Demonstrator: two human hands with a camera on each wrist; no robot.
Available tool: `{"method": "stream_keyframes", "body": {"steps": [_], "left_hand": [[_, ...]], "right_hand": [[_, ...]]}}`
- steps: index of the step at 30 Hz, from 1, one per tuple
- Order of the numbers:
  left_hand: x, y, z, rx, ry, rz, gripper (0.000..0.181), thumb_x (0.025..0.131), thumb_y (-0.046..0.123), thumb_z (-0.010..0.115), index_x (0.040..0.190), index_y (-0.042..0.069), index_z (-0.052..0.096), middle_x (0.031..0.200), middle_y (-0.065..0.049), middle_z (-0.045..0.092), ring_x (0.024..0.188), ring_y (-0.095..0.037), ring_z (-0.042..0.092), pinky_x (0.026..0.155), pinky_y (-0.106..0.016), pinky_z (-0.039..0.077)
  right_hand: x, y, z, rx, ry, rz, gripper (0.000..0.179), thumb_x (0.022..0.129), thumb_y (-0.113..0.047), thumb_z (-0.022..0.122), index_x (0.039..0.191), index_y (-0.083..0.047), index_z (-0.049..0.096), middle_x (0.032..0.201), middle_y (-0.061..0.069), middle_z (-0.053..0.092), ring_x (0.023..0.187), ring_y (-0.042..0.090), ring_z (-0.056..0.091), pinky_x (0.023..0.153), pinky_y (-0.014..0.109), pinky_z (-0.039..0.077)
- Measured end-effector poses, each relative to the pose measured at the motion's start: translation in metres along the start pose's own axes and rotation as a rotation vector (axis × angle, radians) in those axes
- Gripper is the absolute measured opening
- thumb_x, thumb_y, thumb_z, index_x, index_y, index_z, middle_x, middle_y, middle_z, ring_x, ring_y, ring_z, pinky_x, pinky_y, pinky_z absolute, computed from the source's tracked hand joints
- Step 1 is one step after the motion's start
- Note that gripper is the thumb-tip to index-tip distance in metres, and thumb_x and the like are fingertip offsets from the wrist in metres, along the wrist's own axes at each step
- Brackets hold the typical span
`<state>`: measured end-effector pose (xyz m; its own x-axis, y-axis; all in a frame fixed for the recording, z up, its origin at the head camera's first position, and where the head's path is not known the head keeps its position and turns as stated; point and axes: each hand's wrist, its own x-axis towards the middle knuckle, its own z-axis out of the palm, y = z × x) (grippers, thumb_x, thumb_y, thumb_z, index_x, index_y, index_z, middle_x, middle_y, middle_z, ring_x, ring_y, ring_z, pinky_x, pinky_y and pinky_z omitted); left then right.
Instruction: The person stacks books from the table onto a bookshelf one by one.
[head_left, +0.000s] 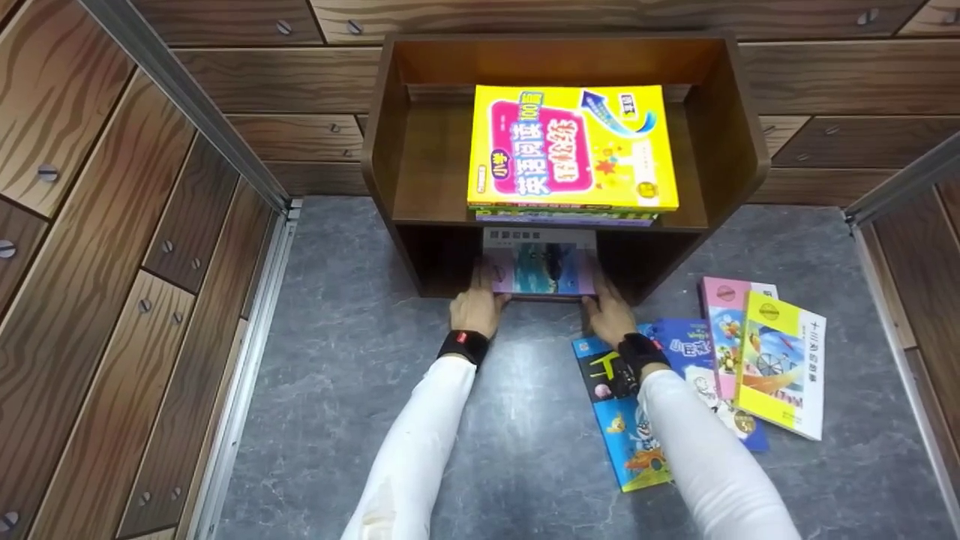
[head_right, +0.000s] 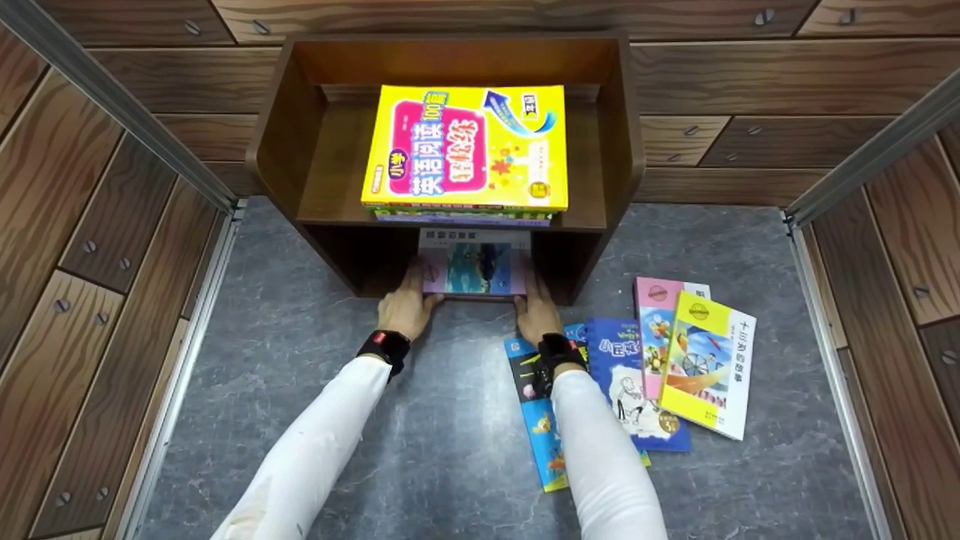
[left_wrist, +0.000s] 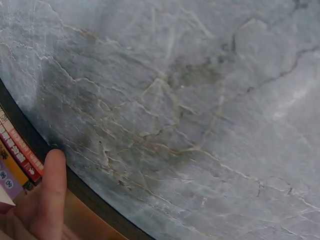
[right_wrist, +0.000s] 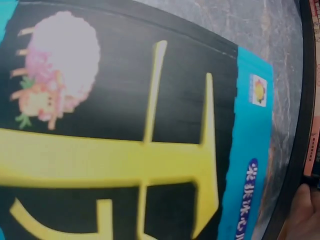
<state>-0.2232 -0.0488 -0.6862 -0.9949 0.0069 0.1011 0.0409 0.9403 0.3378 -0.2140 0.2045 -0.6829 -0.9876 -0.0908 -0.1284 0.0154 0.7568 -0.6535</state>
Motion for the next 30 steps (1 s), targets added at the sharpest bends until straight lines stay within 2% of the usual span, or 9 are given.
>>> {"method": "stream_keyframes", "body": {"steps": [2, 6, 9, 12, 17, 26, 30], "left_hand": [[0.001, 0.001, -0.001, 0.024, -0.013, -0.014, 0.050, 0.094, 0.049, 0.072, 0.121, 0.008, 0.065, 0.081, -0.013, 0.075, 0.075, -0.038, 0.075, 0.062, -0.052, 0.061], [0.003, 0.002, -0.002, 0.048, -0.019, -0.031, 0.044, 0.092, 0.050, 0.073, 0.107, 0.009, 0.069, 0.079, -0.015, 0.075, 0.076, -0.039, 0.075, 0.063, -0.051, 0.061], [0.004, 0.002, -0.003, 0.043, -0.019, -0.041, 0.049, 0.092, 0.049, 0.074, 0.118, 0.008, 0.069, 0.091, -0.016, 0.077, 0.078, -0.039, 0.075, 0.064, -0.052, 0.061], [0.005, 0.003, -0.004, 0.044, -0.031, -0.056, 0.050, 0.092, 0.049, 0.073, 0.119, 0.008, 0.071, 0.095, -0.016, 0.077, 0.080, -0.039, 0.075, 0.066, -0.052, 0.062], [0.008, 0.004, -0.005, 0.078, -0.074, -0.085, 0.047, 0.093, 0.052, 0.071, 0.095, 0.006, 0.080, 0.087, -0.018, 0.078, 0.083, -0.039, 0.076, 0.068, -0.051, 0.062], [0.009, 0.004, -0.005, 0.091, -0.082, -0.100, 0.048, 0.093, 0.053, 0.071, 0.097, 0.007, 0.080, 0.088, -0.018, 0.078, 0.084, -0.038, 0.076, 0.070, -0.051, 0.062], [0.009, 0.005, -0.005, 0.088, -0.089, -0.109, 0.048, 0.092, 0.053, 0.071, 0.095, 0.007, 0.080, 0.087, -0.018, 0.078, 0.084, -0.038, 0.076, 0.069, -0.051, 0.062]], "right_hand": [[0.000, -0.002, 0.000, -0.004, 0.014, -0.006, 0.061, 0.108, -0.011, 0.048, 0.161, 0.006, 0.024, 0.162, 0.034, 0.030, 0.141, 0.055, 0.041, 0.121, 0.060, 0.030], [-0.001, -0.004, 0.002, -0.013, 0.043, -0.021, 0.060, 0.108, -0.009, 0.049, 0.161, 0.006, 0.025, 0.161, 0.034, 0.031, 0.137, 0.056, 0.044, 0.120, 0.061, 0.032], [-0.001, -0.004, 0.004, -0.017, 0.077, -0.045, 0.058, 0.106, -0.007, 0.051, 0.159, 0.008, 0.029, 0.158, 0.036, 0.036, 0.131, 0.058, 0.050, 0.116, 0.063, 0.036], [-0.001, -0.002, 0.007, -0.021, 0.113, -0.074, 0.057, 0.105, -0.006, 0.053, 0.156, 0.009, 0.033, 0.154, 0.037, 0.039, 0.124, 0.060, 0.054, 0.112, 0.065, 0.040], [0.001, 0.003, 0.011, -0.021, 0.152, -0.116, 0.057, 0.104, -0.004, 0.055, 0.155, 0.011, 0.035, 0.153, 0.039, 0.041, 0.124, 0.060, 0.054, 0.110, 0.064, 0.041], [0.002, 0.003, 0.011, -0.029, 0.131, -0.087, 0.059, 0.105, -0.006, 0.054, 0.157, 0.009, 0.031, 0.156, 0.037, 0.038, 0.120, 0.061, 0.056, 0.110, 0.064, 0.041], [0.002, 0.003, 0.011, -0.036, 0.143, -0.100, 0.059, 0.105, -0.005, 0.054, 0.157, 0.009, 0.032, 0.156, 0.037, 0.038, 0.118, 0.061, 0.057, 0.109, 0.065, 0.042]]}}
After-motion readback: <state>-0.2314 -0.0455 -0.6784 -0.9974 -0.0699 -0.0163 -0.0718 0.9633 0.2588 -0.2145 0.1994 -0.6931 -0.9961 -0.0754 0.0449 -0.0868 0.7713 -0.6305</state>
